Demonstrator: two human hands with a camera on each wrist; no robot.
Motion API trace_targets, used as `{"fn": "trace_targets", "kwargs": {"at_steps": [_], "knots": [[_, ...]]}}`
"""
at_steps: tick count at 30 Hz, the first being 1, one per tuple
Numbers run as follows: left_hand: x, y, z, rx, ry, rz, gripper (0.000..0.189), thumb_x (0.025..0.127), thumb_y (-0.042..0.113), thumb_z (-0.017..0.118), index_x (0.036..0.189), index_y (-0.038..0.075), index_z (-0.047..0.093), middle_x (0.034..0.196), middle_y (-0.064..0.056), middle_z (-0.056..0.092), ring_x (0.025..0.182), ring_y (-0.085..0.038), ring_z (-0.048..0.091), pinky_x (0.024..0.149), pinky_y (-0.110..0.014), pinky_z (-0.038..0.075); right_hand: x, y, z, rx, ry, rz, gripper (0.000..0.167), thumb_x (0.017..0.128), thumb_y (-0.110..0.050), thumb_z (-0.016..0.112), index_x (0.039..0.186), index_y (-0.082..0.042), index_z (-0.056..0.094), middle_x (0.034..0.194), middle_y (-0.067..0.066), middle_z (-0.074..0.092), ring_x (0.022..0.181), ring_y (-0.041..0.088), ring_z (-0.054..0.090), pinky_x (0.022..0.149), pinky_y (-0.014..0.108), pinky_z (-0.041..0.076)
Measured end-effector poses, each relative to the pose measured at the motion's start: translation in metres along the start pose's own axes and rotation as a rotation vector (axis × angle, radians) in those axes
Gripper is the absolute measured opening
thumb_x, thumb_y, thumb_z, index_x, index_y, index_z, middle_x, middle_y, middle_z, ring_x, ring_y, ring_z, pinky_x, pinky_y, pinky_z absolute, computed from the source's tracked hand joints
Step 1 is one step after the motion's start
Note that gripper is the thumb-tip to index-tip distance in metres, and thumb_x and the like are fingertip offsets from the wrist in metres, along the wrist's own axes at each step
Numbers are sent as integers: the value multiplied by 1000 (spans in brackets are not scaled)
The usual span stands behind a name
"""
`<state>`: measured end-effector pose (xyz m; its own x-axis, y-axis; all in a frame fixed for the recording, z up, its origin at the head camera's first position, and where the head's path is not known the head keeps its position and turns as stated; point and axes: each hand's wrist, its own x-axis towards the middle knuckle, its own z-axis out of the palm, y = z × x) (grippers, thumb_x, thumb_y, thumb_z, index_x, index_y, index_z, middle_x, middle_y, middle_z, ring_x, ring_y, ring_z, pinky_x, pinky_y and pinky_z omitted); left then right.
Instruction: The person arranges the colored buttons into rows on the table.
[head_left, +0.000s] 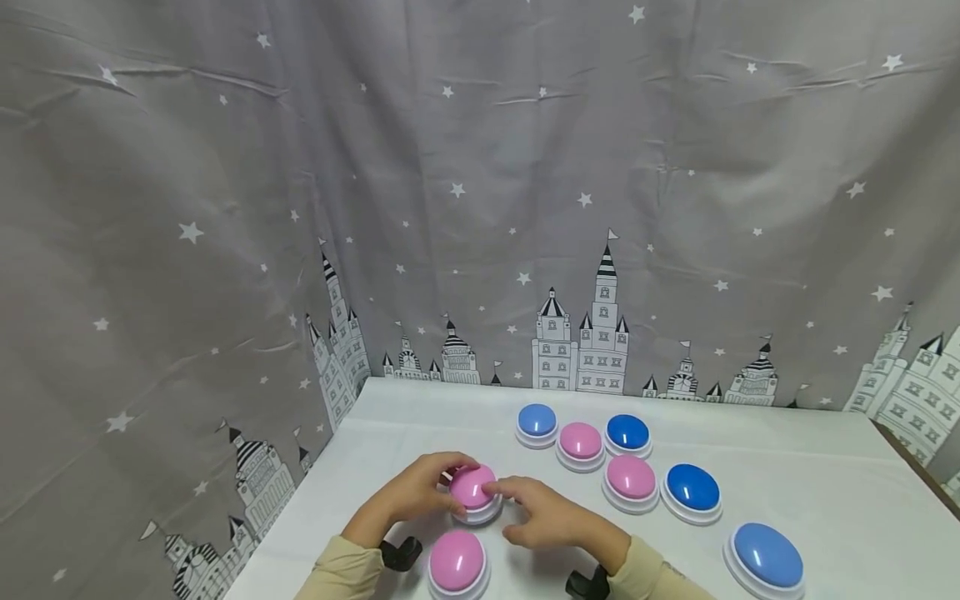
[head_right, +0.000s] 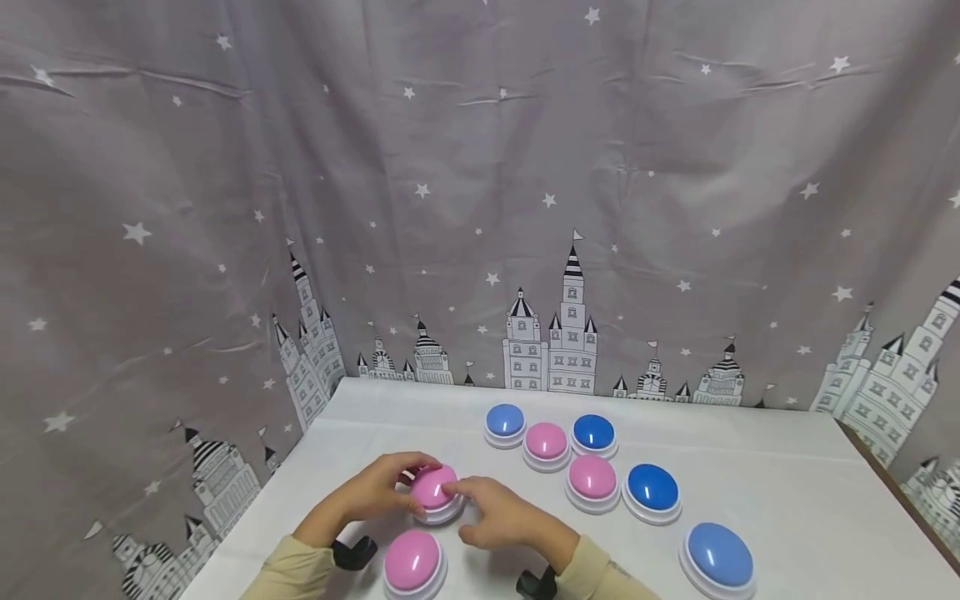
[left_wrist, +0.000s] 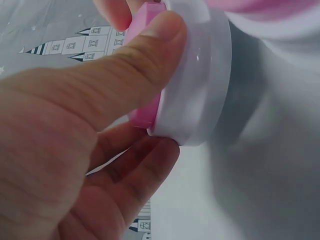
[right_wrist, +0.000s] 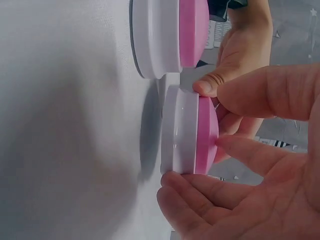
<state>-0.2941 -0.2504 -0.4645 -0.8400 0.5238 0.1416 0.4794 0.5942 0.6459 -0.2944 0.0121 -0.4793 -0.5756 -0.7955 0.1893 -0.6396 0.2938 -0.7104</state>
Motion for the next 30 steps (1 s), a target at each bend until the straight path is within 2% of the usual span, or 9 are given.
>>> {"fn": "trace_targets", "kwargs": {"at_steps": [5, 10, 15, 20, 24, 27, 30], "knots": [[-5, -5, 3, -41, -22, -46, 62, 69, 16, 88, 126, 15, 63, 113, 5, 64, 103, -15, 59, 89, -32, 51, 3, -1, 4, -13, -17, 9, 62, 79, -10, 71, 139, -6, 55, 135, 5, 58, 125, 18, 51, 106, 37, 40], [-9, -8, 7, -62, -42, -40, 63, 70, 18, 88, 127, 13, 62, 114, 3, 64, 105, -18, 59, 91, -32, 51, 1, 0, 8, -53, -26, 19, 63, 77, -11, 73, 138, -8, 56, 128, 1, 61, 117, 16, 55, 101, 35, 44], [-7, -7, 7, -45, -52, -39, 61, 71, 18, 88, 125, 15, 61, 114, 4, 63, 105, -18, 59, 91, -33, 50, -2, 3, 11, -85, -13, 29, 63, 79, -13, 73, 139, -12, 55, 132, 0, 59, 119, 16, 54, 103, 35, 43], [-4, -2, 1, -37, -94, -50, 57, 75, 20, 86, 124, 14, 59, 115, 2, 62, 107, -19, 57, 92, -35, 50, 0, 2, 8, -65, -21, 37, 62, 81, -15, 72, 140, -12, 53, 132, 2, 57, 116, 17, 55, 100, 34, 44], [3, 1, -4, -29, -108, -78, 50, 82, 29, 81, 123, 11, 59, 121, -3, 60, 114, -29, 54, 90, -42, 49, 2, 9, 2, -52, 27, 81, 56, 87, -16, 69, 140, -14, 51, 129, 5, 55, 111, 19, 56, 92, 34, 48], [16, 2, -4, -25, -57, -94, 48, 85, 31, 76, 122, 6, 60, 124, -10, 60, 115, -36, 53, 90, -49, 49, 4, 18, -6, -49, 107, 100, 49, 89, -13, 67, 136, -12, 52, 128, 7, 56, 110, 24, 57, 91, 38, 49], [31, 3, -1, -30, 10, -81, 45, 87, 26, 73, 121, -1, 59, 122, -19, 61, 111, -41, 56, 89, -55, 48, 6, 24, -16, -61, 185, 87, 41, 90, -7, 65, 130, -6, 56, 126, 10, 58, 112, 33, 57, 93, 46, 48]]}}
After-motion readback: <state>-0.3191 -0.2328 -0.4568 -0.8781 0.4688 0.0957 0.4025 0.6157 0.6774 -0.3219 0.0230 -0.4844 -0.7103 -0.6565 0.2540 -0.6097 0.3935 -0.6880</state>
